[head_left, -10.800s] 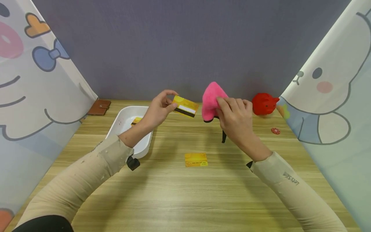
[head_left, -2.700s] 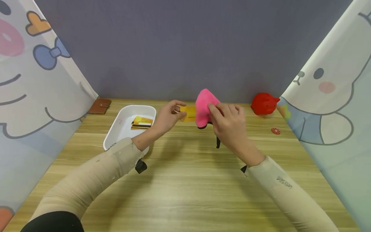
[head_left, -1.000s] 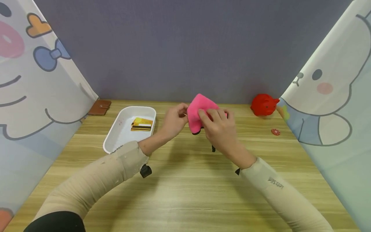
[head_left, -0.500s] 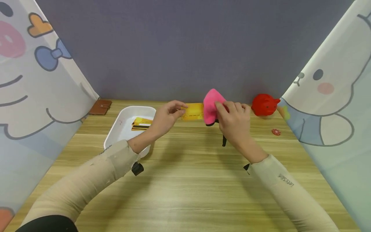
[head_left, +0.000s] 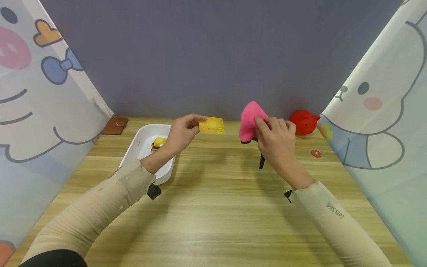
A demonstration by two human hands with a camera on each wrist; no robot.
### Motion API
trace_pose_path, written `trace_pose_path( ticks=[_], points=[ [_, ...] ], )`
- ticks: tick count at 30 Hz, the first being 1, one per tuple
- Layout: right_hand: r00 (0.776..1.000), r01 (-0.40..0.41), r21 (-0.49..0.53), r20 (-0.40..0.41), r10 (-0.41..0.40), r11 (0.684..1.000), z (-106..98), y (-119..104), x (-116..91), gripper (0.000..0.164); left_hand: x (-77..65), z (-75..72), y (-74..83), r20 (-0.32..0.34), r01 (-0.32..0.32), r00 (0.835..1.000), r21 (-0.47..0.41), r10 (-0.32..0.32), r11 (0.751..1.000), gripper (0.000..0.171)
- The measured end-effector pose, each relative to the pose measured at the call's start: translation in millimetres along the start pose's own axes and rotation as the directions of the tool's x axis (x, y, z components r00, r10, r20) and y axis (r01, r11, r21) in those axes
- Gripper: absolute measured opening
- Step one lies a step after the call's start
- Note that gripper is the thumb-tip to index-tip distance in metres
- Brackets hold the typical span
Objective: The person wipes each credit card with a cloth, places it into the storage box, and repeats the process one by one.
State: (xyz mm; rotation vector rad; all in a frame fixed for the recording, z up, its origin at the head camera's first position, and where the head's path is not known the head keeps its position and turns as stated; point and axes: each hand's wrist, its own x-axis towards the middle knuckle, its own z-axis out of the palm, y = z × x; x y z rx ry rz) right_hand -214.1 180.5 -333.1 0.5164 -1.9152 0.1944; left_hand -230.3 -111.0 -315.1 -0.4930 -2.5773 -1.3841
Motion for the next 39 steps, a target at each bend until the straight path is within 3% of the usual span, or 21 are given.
trace_pose_path(
  ticks=[5,13,24,31,39],
  points=[
    [1.0,0.007,0.018,0.004,-0.007,1.0,-1,-3,0,0.019,-1.6,2.3,-1.5,-0.006,0.005,1.0,-0.002,-0.005,1.0,0.018],
    [1.0,0.007,0.032,-0.001,-0.007,0.999,0,-4,0,0.018,-1.3,5.4,-4.3,-0.043,-0.054,0.998,0.048,0.056,0.997,0.013],
    [1.0,0.015,0.031,-0.006,-0.015,0.999,-1,-5,0,0.018,-0.6,6.2,-6.3,-0.026,0.018,0.999,-0.018,-0.019,1.0,0.018],
    [1.0,0.017,0.042,-0.025,-0.015,0.999,-3,-9,5,0.019,3.2,11.7,-5.7,-0.02,0.005,1.0,-0.072,-0.007,0.997,0.04],
    [0.999,0.027,0.037,-0.038,-0.025,0.999,-8,-18,11,0.018,-0.4,15.9,-0.8,-0.027,0.012,1.0,-0.134,-0.016,0.991,0.033]
  ],
)
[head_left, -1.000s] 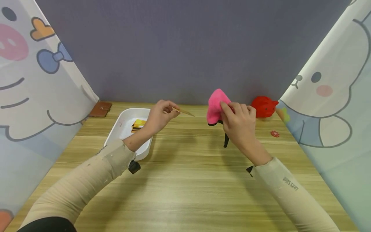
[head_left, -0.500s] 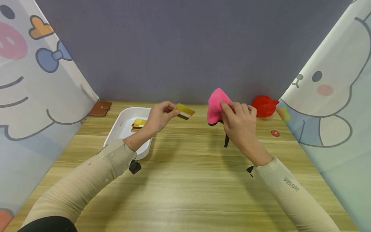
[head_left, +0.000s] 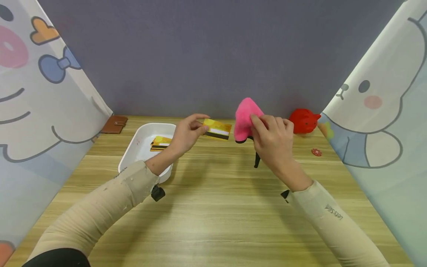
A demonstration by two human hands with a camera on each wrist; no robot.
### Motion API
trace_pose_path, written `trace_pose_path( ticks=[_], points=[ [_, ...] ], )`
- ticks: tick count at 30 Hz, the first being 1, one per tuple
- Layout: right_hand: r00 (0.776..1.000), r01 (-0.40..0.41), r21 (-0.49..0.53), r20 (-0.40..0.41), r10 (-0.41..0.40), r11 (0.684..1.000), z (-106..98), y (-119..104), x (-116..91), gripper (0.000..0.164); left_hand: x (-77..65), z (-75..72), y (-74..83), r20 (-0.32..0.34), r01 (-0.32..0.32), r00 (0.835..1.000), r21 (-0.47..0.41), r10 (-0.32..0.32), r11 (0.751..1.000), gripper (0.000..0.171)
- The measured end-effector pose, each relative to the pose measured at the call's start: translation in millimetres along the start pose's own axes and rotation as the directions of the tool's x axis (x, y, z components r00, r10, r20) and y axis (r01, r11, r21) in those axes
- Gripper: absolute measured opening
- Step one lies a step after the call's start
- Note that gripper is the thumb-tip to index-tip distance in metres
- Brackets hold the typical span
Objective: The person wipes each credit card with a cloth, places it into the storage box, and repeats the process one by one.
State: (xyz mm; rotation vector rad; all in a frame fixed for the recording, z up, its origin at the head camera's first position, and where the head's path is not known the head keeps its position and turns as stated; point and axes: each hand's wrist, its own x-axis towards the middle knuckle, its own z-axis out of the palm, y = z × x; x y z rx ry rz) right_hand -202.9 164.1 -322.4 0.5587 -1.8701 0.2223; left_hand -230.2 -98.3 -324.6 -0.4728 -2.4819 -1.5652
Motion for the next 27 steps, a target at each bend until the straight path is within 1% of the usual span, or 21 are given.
trace_pose_path(
  ticks=[3,7,11,15,19,22,27],
  points=[
    [1.0,0.019,-0.003,-0.007,-0.019,1.0,1,-6,2,0.017,-1.9,2.9,2.7,-0.003,-0.005,1.0,-0.027,0.004,1.0,0.03],
    [0.997,0.068,-0.004,-0.024,-0.068,0.998,5,-16,3,0.016,-3.0,9.0,7.6,0.026,0.002,1.0,-0.075,0.0,0.997,0.027],
    [0.992,0.12,-0.01,-0.027,-0.12,0.993,10,-27,3,0.015,-1.7,17.2,12.6,0.063,-0.001,0.998,-0.148,0.01,0.989,0.024],
    [0.989,0.149,-0.014,-0.014,-0.149,0.989,15,-33,2,0.014,-1.4,22.5,16.6,0.094,0.003,0.995,-0.239,0.02,0.971,0.019],
    [0.99,0.137,-0.024,-0.016,-0.137,0.99,18,-32,0,0.013,-2.3,24.0,19.7,0.132,0.042,0.991,-0.324,0.001,0.945,0.019],
    [0.993,0.117,-0.037,-0.021,-0.118,0.992,18,-27,-1,0.014,-2.2,22.9,20.0,0.145,0.058,0.989,-0.341,-0.008,0.938,0.022],
    [0.997,0.073,-0.054,-0.013,-0.074,0.996,17,-13,-2,0.017,-2.6,15.2,18.4,0.14,0.06,0.99,-0.287,-0.02,0.956,0.026]
  ],
)
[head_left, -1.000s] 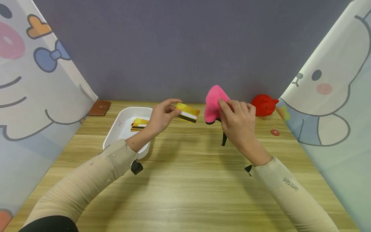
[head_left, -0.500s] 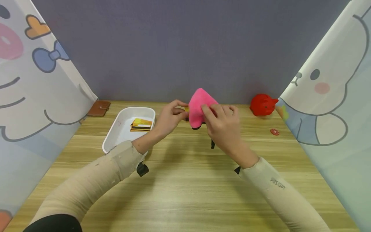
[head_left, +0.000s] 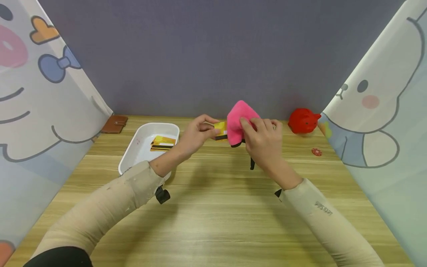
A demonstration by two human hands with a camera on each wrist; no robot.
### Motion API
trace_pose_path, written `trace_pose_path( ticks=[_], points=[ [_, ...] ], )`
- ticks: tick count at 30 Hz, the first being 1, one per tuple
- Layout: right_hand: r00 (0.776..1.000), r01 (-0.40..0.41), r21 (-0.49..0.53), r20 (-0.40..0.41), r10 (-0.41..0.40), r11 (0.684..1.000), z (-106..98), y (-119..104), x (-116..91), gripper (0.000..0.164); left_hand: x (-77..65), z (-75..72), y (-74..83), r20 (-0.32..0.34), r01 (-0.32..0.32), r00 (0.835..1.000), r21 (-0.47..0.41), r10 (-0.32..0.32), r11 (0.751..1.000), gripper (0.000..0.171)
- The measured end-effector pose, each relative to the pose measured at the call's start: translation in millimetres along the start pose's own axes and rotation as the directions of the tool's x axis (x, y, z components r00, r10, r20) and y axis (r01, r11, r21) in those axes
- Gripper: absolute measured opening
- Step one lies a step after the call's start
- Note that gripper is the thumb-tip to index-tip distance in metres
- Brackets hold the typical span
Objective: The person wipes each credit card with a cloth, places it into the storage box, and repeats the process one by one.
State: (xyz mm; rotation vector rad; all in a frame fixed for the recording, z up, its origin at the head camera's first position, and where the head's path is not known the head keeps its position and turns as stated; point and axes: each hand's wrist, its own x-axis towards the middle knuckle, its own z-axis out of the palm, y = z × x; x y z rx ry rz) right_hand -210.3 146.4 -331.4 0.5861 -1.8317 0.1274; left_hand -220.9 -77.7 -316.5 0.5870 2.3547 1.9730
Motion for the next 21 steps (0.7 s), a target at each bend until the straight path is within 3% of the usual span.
trace_pose_path(
  ticks=[5,11,15,21],
  points=[
    [0.998,-0.064,-0.032,0.014,0.065,0.997,-4,18,-1,0.018,-1.2,-11.4,2.2,-0.019,0.015,1.0,0.058,-0.014,0.998,0.03],
    [0.994,-0.108,-0.048,0.019,0.109,0.993,-10,29,-1,0.022,0.0,-22.0,2.4,-0.096,0.036,0.995,0.098,-0.027,0.995,0.029],
    [0.995,-0.094,-0.023,0.03,0.095,0.995,-14,25,1,0.021,0.7,-22.5,0.7,-0.113,0.032,0.993,0.116,-0.018,0.993,0.029],
    [1.0,-0.008,0.008,-0.027,0.008,1.0,-14,3,10,0.018,1.0,-12.9,-0.7,-0.108,-0.016,0.994,0.151,0.032,0.988,0.026]
  ],
)
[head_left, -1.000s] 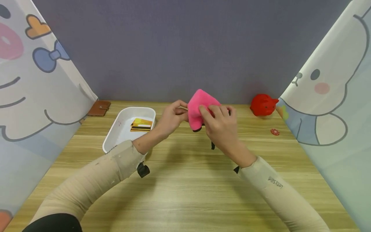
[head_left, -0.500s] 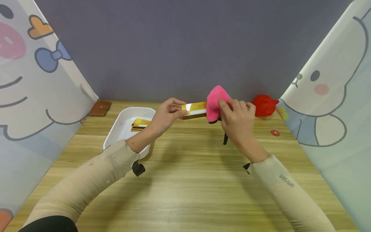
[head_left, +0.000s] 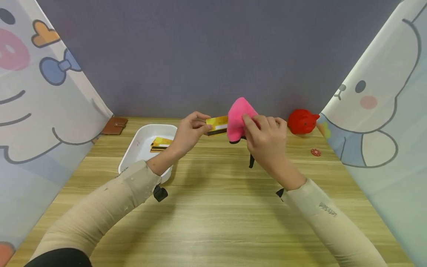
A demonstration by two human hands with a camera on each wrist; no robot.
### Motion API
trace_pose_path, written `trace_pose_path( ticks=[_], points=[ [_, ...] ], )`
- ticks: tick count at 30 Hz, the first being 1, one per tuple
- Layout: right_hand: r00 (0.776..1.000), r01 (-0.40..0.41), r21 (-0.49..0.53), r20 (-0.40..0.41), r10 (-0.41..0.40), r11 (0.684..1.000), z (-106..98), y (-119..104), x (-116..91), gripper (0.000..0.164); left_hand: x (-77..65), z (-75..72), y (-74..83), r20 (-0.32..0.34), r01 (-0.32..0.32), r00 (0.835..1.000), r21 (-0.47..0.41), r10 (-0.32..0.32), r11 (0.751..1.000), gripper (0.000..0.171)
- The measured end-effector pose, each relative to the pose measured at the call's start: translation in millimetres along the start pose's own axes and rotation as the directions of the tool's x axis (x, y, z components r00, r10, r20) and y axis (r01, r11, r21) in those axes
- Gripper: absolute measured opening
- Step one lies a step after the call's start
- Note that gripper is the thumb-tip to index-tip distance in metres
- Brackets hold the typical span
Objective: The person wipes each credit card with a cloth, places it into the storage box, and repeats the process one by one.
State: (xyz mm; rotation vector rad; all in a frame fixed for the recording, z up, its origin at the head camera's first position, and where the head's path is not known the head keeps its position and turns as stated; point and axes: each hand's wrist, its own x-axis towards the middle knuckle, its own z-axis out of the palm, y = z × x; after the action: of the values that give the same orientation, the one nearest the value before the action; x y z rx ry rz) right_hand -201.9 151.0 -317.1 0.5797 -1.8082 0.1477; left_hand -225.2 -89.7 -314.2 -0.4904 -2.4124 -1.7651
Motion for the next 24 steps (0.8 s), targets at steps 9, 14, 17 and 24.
trace_pose_path(
  ticks=[9,14,17,24],
  points=[
    [0.991,0.131,0.017,0.037,-0.132,0.991,7,-27,3,0.016,-1.8,14.5,3.3,0.07,0.019,0.997,-0.089,-0.013,0.996,0.016],
    [0.988,0.137,0.024,0.066,-0.138,0.99,10,-25,-2,0.018,-4.4,13.5,3.8,0.107,0.022,0.994,-0.101,-0.012,0.995,0.017],
    [0.989,0.122,0.022,0.084,-0.123,0.992,11,-22,-4,0.019,-5.5,11.8,2.8,0.128,0.021,0.992,-0.105,-0.008,0.994,0.02],
    [0.991,0.079,-0.001,0.107,-0.078,0.997,12,-7,-6,0.018,-2.7,0.8,3.3,0.158,0.017,0.987,-0.069,-0.006,0.997,0.028]
  ],
)
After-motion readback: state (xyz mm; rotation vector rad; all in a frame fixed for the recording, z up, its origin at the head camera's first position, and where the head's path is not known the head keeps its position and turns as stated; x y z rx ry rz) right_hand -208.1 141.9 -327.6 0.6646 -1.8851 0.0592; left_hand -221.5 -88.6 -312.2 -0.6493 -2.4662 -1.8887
